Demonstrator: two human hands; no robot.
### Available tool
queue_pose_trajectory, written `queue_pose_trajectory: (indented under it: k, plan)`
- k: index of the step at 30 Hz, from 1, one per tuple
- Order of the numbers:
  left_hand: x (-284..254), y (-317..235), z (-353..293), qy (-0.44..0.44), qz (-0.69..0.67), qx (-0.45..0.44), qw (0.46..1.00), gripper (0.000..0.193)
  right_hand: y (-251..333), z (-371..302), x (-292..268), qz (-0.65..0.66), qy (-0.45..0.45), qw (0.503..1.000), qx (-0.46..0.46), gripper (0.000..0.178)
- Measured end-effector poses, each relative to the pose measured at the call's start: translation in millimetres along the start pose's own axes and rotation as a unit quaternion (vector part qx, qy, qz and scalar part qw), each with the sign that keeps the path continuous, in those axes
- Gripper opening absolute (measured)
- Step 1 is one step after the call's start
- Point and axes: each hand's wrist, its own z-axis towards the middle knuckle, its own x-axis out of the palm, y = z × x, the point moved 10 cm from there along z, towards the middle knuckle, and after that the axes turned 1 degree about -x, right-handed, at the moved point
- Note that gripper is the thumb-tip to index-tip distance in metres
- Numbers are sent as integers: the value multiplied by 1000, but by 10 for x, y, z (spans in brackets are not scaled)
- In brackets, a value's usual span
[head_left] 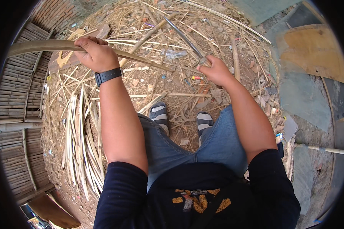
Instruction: The person sits on the ground and uses a knife to split long bamboo strips into thinner pieces. They hold the bamboo with one hand and use the knife to carefully shave and separate the material, creating a pile of thin strips.
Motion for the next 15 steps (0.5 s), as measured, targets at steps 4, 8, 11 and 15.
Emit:
queue_pose_trajectory:
  k: [4,8,11,15]
  plan:
    - [65,71,-38,12,72,0,997,44,-137,86,-19,-10,-9,1000,22,71]
    - [-5,202,2,16,142,21,989,43,-73,128,14,12,4,1000,-3,63]
    - [25,149,10,27,159,24,987,43,-7,92,10,12,4,1000,-5,55]
    - [115,-201,51,27,169,54,984,42,-60,110,-20,-33,-22,997,-65,49]
